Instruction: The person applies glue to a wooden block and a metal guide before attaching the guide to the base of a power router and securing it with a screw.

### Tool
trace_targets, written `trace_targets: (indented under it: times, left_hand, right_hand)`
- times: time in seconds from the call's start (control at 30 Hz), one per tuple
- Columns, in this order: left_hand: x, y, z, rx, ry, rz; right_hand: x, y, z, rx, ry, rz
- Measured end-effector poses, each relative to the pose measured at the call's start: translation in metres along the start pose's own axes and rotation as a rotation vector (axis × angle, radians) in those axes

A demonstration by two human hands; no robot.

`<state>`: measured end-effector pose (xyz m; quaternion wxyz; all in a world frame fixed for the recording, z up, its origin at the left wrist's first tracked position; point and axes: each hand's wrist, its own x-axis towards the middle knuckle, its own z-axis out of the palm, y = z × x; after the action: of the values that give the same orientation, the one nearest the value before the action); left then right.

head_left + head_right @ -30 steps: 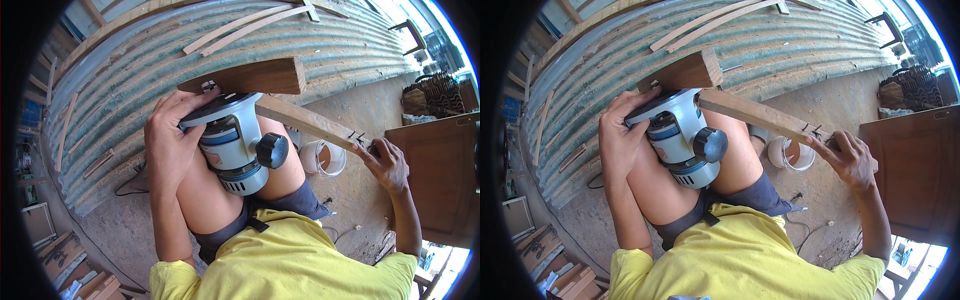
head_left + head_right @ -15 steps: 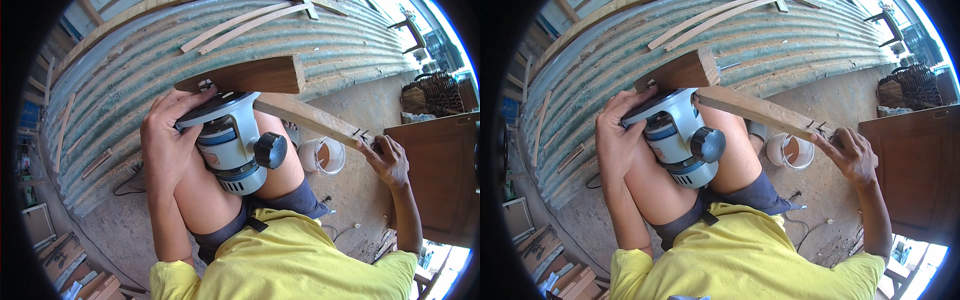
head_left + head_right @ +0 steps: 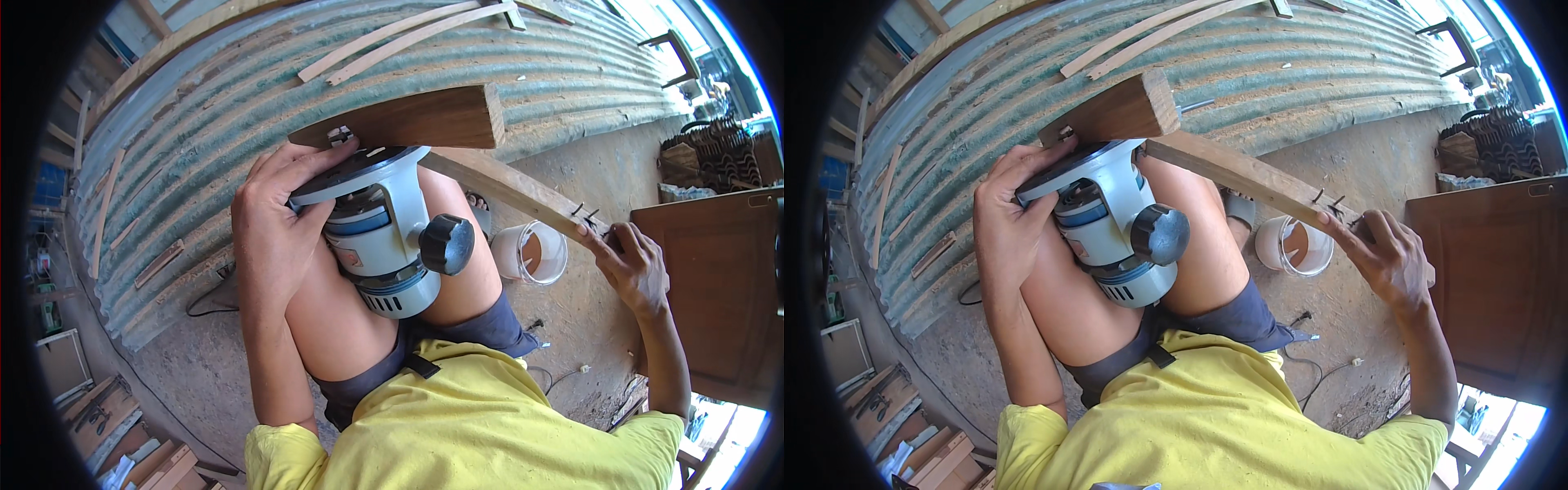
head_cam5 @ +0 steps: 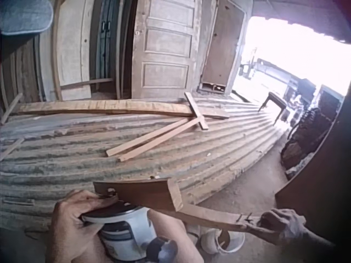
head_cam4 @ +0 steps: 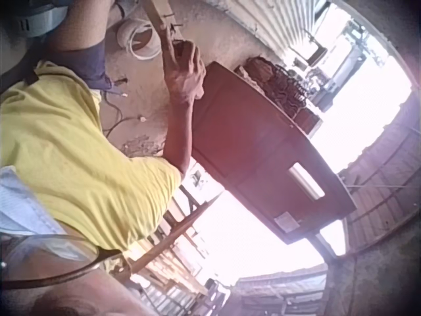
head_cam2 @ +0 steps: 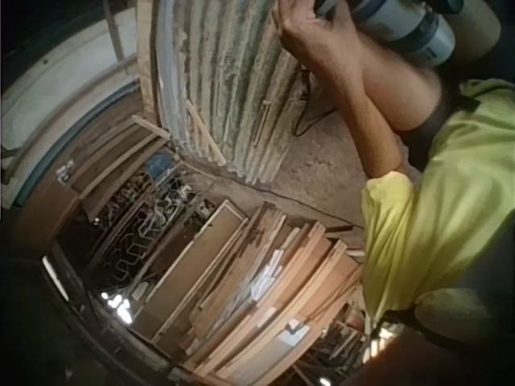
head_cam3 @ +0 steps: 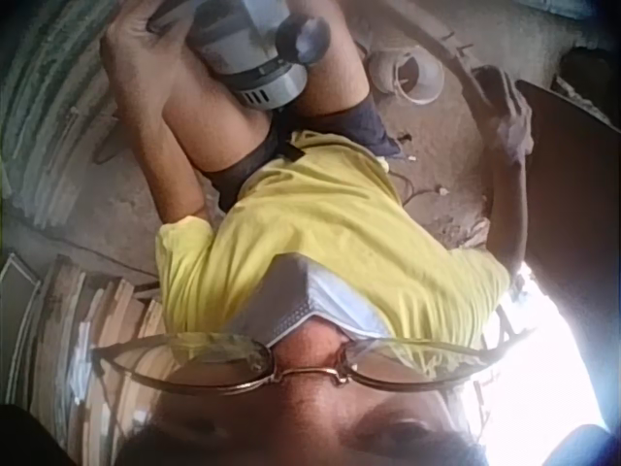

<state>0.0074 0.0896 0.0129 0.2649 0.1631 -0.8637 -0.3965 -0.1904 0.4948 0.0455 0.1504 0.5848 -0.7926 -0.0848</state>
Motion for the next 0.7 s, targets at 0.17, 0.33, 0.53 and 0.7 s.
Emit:
trace_targets:
  times: [0.17, 0.33, 0.53, 0.7]
  left_hand:
    - [-0.001, 0.000, 0.001, -0.007, 0.004, 0.005]
    - [0.000, -0.003, 0.001, -0.019, 0.007, 0.018]
    - [0.000, -0.001, 0.002, -0.039, 0.007, 0.013]
    - [0.000, 0.000, 0.002, -0.043, 0.001, -0.006]
  right_hand:
    - [-0.006, 0.004, 0.001, 0.015, 0.005, -0.001]
    - [-0.014, 0.005, 0.003, 0.035, 0.022, -0.021]
    - [-0.014, 0.012, 0.004, -0.002, 0.000, -0.026]
    - [-0.009, 0.004, -0.003, -0.012, -0.069, 0.032]
